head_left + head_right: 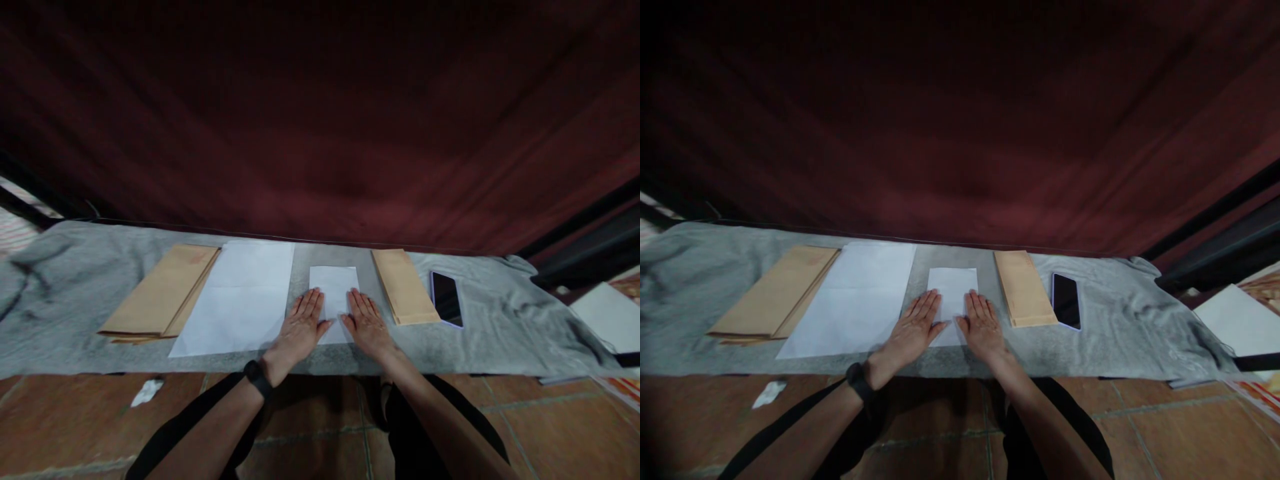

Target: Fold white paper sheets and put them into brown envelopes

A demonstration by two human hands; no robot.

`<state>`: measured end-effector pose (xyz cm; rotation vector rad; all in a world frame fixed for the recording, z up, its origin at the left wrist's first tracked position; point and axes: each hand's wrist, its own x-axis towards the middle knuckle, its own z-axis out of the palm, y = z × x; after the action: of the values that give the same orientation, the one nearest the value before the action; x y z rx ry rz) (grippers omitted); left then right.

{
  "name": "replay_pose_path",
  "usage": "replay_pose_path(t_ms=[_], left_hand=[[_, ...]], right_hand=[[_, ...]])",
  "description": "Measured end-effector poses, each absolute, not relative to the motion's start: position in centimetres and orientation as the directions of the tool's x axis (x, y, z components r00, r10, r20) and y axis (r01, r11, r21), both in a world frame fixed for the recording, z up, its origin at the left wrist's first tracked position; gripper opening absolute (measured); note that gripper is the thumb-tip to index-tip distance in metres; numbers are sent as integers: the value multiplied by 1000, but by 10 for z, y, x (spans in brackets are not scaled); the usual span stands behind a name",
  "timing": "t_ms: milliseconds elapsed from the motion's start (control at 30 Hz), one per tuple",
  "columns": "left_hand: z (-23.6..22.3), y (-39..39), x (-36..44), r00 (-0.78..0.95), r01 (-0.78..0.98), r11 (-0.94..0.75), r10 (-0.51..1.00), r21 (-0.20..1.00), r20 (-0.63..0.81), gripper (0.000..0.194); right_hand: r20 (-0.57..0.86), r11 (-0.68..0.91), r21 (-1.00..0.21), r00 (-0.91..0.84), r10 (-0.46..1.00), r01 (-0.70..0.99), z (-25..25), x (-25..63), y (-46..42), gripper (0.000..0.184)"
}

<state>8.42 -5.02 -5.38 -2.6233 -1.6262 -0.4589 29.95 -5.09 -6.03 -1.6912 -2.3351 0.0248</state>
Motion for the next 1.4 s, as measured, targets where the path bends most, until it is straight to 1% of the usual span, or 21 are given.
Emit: replay_pose_path(t_ms=[200,267,400,500,833,1033,1200,1400], left_hand=[[-48,-51,84,361,910,-397,901,123,241,60],[-46,-53,87,393,894,-431,886,123,246,58],[-44,-58,95,506,828,-543,832,143,229,54],[-47,-59,98,515,823,-547,833,157,202,55],[-45,-55,92,482,847,-513,853,142,202,61],[-42,-53,89,460,860,-492,863,138,208,63],[-41,-50,88,434,870,-468,876,155,210,64],[-41,-47,86,404,888,-436,891,148,206,65]], right_hand=[[209,251,-136,-220,953,958,-62,301,-51,60],[216,280,-137,-247,945,950,-60,298,-54,58],[198,414,-144,-384,902,899,-57,292,-60,53],[168,432,-142,-409,897,890,-59,291,-62,53],[102,329,-121,-317,943,937,-63,309,-47,61],[158,256,-94,-240,958,962,-65,316,-39,62],[185,190,-100,-169,968,977,-65,316,-29,60],[218,162,-97,-138,966,982,-63,314,-23,59]])
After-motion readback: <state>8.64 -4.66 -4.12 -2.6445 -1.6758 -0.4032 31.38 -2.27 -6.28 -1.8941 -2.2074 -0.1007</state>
